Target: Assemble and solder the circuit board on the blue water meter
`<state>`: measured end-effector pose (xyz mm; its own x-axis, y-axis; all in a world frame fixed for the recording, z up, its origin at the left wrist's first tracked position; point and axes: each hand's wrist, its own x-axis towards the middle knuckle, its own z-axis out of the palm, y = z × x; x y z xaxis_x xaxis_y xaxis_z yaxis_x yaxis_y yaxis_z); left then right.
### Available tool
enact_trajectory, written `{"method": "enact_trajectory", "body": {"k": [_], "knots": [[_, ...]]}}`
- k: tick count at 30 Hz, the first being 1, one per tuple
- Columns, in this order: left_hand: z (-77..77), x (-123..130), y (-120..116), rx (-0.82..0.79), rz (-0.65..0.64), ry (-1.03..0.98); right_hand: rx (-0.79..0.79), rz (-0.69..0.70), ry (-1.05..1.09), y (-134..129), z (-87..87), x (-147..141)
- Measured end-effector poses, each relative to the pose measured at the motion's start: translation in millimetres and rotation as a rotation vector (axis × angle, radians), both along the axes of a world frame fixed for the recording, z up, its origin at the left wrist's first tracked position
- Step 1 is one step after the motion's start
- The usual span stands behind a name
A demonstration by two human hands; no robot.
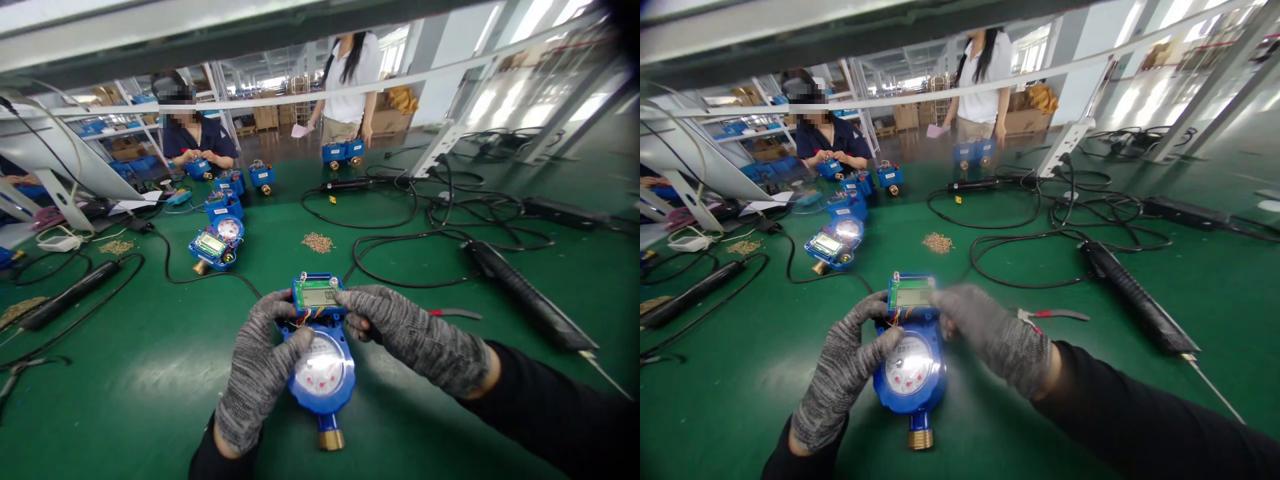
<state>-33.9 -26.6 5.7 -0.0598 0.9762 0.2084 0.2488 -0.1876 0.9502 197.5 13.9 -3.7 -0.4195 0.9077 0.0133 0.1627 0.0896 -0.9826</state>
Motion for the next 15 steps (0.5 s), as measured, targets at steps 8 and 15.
{"method": "enact_trajectory", "body": {"k": [8, 15], "knots": [[23.6, -14.0, 33.4, 0.065, -0.113, 0.042, -0.019, 0.017, 0.005, 2.4, 4.1, -1.2], [18.5, -8.4, 47.7, -0.119, -0.397, -0.076, -0.059, 0.041, 0.000, 4.5, 6.1, -1.6]]}}
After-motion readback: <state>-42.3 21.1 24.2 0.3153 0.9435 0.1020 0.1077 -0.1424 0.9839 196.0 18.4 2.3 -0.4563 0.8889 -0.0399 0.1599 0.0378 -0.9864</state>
